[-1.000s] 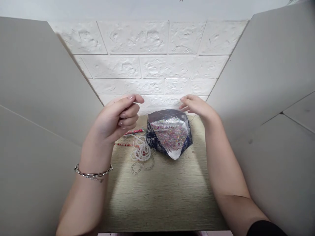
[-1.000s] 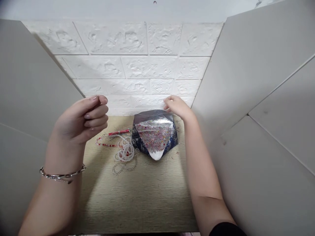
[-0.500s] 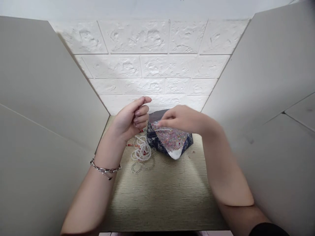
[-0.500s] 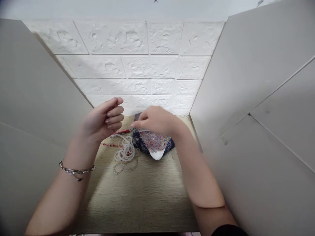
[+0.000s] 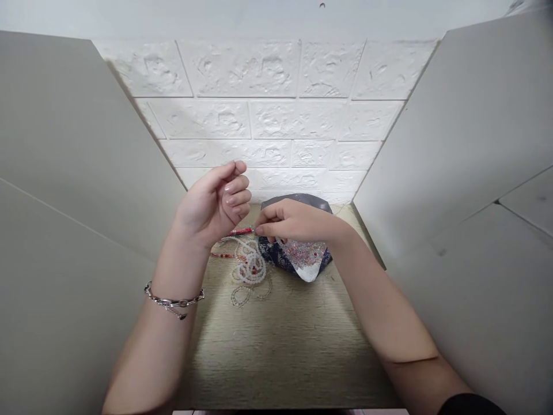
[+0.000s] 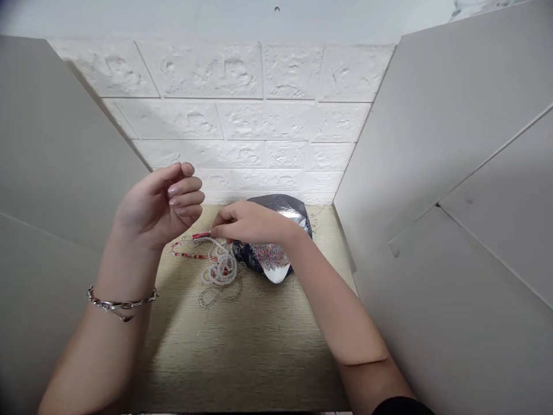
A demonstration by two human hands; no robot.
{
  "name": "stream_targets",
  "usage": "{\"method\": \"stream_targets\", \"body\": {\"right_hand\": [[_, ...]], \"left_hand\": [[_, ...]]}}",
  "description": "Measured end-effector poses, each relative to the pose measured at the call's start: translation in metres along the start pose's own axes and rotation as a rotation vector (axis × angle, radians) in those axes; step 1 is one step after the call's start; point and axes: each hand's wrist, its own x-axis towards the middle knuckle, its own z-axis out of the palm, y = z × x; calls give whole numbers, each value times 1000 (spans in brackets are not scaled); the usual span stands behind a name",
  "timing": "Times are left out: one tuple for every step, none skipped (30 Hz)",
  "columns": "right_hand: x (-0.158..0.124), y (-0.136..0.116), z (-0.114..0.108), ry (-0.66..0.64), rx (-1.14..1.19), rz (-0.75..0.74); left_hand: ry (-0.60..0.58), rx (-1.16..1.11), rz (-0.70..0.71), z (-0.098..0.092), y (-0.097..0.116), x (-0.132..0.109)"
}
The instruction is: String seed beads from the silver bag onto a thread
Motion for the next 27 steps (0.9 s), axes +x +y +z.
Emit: {"method": "stream_targets", "body": {"right_hand": [[0,0,0,-8,8,-12],[1,0,2,-12,23,-23],[3,0,5,-8,44,-27],[4,0,8,10,65,-22],[6,0,11,37,84,-8],[7,0,14,67,103,9],[8,1,16,87,115,22],[9,1,17,93,113,27],[9,2,17,81,91,26],[8,2,16,51,53,24],[8,4,14,3,3,24],[7,5,12,-51,-54,31],[6,7,10,-103,-114,49],[6,10,8,-143,-174,77],[6,12,7,-166,-234,114],[5,15,6,-172,-291,154],[6,18,6,-164,-342,194],[6,21,6,-153,-386,233],[5,23,5,-146,-421,269],[5,25,4,-143,-448,296],[4,26,1,-141,-465,316],[3,27,-2,-142,-472,326],[1,27,-6,-150,-463,329],[-1,27,-11,-169,-433,323],[-4,26,-16,-200,-382,311],[-8,25,-22,-235,-314,295],[-12,24,-28,-266,-234,276]], "left_hand": [[-3,1,8,0,-1,0],[-5,6,13,1,-2,0],[-2,12,18,2,-3,1],[4,21,21,2,-5,1],[9,34,21,3,-6,2],[10,50,21,3,-7,2],[7,69,20,3,-7,2],[1,88,19,2,-6,1],[-5,107,20,0,-5,1],[-7,123,22,-1,-3,0],[-4,133,25,-3,-1,0],[2,137,30,-5,2,-1],[11,138,34,-6,4,-2],[18,137,37,-7,6,-2],[25,136,39,-8,7,-2],[31,134,39,-9,8,-2],[37,130,38,-9,9,-2],[41,127,36,-9,9,-2],[42,125,33,-8,9,-1],[40,126,28,-8,8,-1],[31,128,22,-9,8,-2],[13,131,18,-9,8,-2],[-18,134,20,-10,7,-3],[-66,138,19,-11,7,-5],[-133,142,19,-13,8,-6],[-209,144,25,-14,8,-8],[-283,144,39,-15,8,-9]]}}
